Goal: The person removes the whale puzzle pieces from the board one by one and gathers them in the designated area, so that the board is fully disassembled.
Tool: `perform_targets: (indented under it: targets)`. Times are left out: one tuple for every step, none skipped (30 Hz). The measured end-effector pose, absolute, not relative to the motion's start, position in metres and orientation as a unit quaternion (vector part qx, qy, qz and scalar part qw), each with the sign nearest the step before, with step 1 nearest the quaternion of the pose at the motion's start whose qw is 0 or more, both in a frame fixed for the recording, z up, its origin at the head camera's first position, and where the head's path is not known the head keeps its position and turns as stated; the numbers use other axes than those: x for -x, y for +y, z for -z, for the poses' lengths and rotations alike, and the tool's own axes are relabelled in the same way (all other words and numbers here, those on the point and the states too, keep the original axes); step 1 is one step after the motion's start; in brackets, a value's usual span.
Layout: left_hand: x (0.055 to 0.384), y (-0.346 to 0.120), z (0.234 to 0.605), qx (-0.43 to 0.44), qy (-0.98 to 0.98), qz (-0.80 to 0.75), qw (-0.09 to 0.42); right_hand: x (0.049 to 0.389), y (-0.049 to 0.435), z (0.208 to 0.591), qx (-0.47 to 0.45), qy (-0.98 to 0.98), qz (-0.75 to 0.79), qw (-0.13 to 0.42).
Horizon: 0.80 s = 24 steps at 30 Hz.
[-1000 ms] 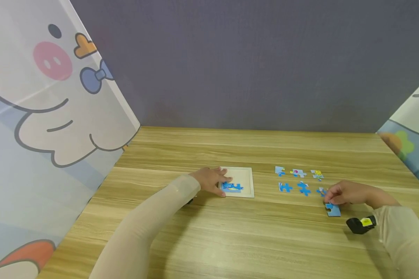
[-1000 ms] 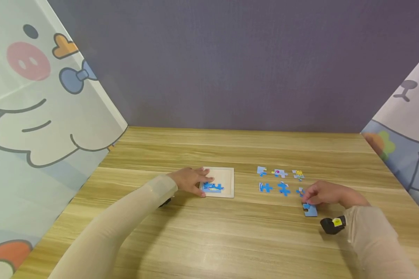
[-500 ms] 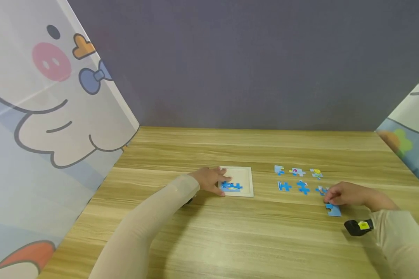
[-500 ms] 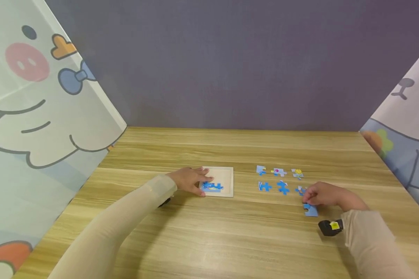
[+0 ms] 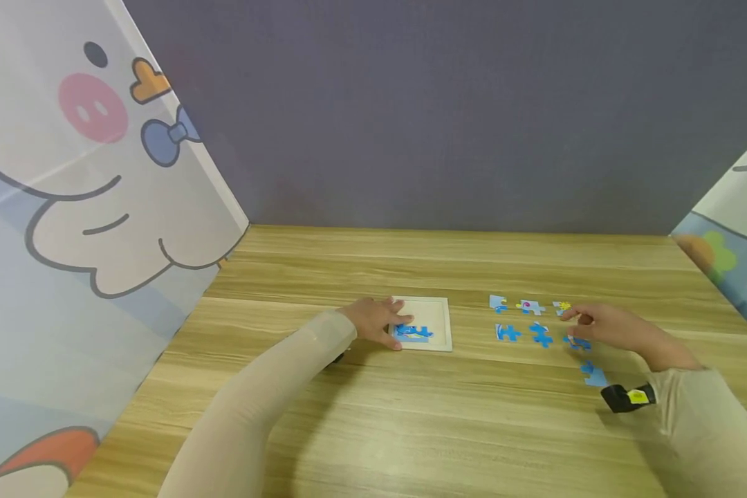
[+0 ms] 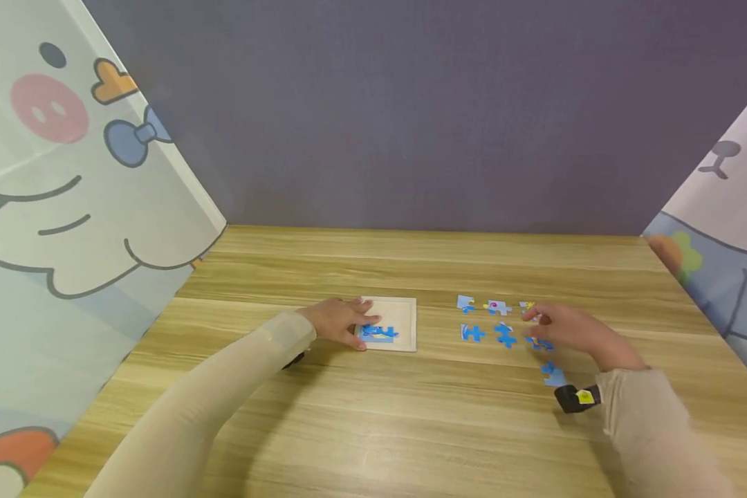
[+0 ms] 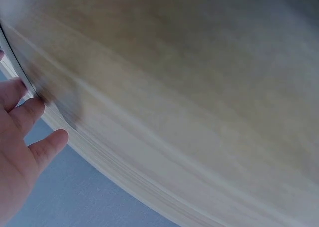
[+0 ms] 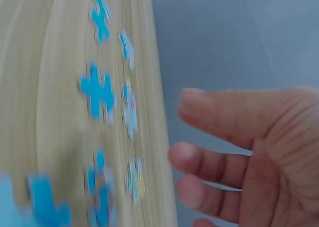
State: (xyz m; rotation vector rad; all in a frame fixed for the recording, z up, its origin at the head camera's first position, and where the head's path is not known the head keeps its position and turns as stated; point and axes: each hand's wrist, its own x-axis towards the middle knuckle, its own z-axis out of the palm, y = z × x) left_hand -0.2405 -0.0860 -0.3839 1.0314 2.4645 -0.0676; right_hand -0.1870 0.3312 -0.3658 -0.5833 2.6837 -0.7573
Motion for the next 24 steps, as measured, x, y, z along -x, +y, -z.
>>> perform_targets:
  targets:
    - [0.241, -0.086, 0.384, -0.375, 0.897, 0.029, 0.234, 0.188, 0.323, 0.363, 0.200, 0.936, 0.253, 0.140]
    - [0.241, -0.087, 0.384, -0.374, 0.897, 0.033, 0.235, 0.190, 0.314, 0.360, 0.201, 0.938, 0.250, 0.131]
    - [0.242, -0.087, 0.384, -0.373, 0.897, 0.037, 0.236, 0.191, 0.306, 0.359, 0.203, 0.938, 0.251, 0.123]
    - [0.242, -0.087, 0.384, -0.372, 0.897, 0.039, 0.236, 0.193, 0.297, 0.358, 0.206, 0.939, 0.250, 0.118]
    - [0.242, -0.087, 0.384, -0.371, 0.897, 0.041, 0.236, 0.195, 0.289, 0.356, 0.207, 0.940, 0.245, 0.114]
    - [0.242, -0.086, 0.384, -0.372, 0.897, 0.041, 0.237, 0.197, 0.281, 0.355, 0.213, 0.940, 0.243, 0.109]
    - [0.242, -0.086, 0.384, -0.373, 0.896, 0.042, 0.237, 0.198, 0.273, 0.354, 0.215, 0.941, 0.240, 0.103]
    - [0.242, -0.085, 0.385, -0.374, 0.896, 0.042, 0.236, 0.198, 0.265, 0.353, 0.216, 0.941, 0.241, 0.100]
    - [0.242, -0.085, 0.385, -0.375, 0.896, 0.044, 0.235, 0.199, 0.257, 0.353, 0.224, 0.941, 0.237, 0.095]
    - [0.242, -0.085, 0.385, -0.376, 0.896, 0.044, 0.234, 0.200, 0.249, 0.352, 0.233, 0.941, 0.229, 0.088]
    - [0.242, -0.085, 0.386, -0.377, 0.896, 0.045, 0.232, 0.201, 0.240, 0.351, 0.241, 0.941, 0.224, 0.083]
    - [0.242, -0.085, 0.386, -0.378, 0.896, 0.046, 0.231, 0.202, 0.233, 0.351, 0.248, 0.940, 0.220, 0.078]
    - [0.242, -0.085, 0.386, -0.378, 0.896, 0.046, 0.229, 0.203, 0.225, 0.352, 0.254, 0.940, 0.214, 0.075]
    - [0.242, -0.085, 0.386, -0.378, 0.896, 0.045, 0.228, 0.204, 0.218, 0.352, 0.260, 0.941, 0.206, 0.071]
    - [0.242, -0.085, 0.386, -0.379, 0.896, 0.045, 0.228, 0.205, 0.211, 0.354, 0.267, 0.941, 0.196, 0.064]
    - [0.242, -0.085, 0.386, -0.378, 0.896, 0.044, 0.228, 0.206, 0.205, 0.355, 0.273, 0.941, 0.189, 0.059]
    - [0.241, -0.085, 0.386, -0.379, 0.896, 0.044, 0.228, 0.207, 0.199, 0.357, 0.277, 0.942, 0.182, 0.053]
    - [0.241, -0.084, 0.386, -0.378, 0.896, 0.045, 0.228, 0.208, 0.193, 0.358, 0.283, 0.942, 0.175, 0.046]
    - [0.241, -0.084, 0.386, -0.378, 0.896, 0.045, 0.228, 0.209, 0.188, 0.360, 0.289, 0.942, 0.165, 0.039]
    - [0.242, -0.084, 0.386, -0.376, 0.897, 0.047, 0.228, 0.209, 0.182, 0.362, 0.293, 0.943, 0.156, 0.030]
    - [0.242, -0.084, 0.386, -0.375, 0.897, 0.050, 0.229, 0.210, 0.178, 0.365, 0.300, 0.943, 0.144, 0.018]
    - [0.242, -0.084, 0.386, -0.374, 0.897, 0.053, 0.230, 0.211, 0.173, 0.367, 0.310, 0.942, 0.132, 0.005]
    - [0.242, -0.084, 0.386, -0.372, 0.897, 0.056, 0.230, 0.212, 0.168, 0.369, 0.318, 0.940, 0.122, -0.007]
    - [0.242, -0.083, 0.386, -0.371, 0.897, 0.058, 0.231, 0.212, 0.164, 0.371, 0.325, 0.939, 0.112, -0.018]
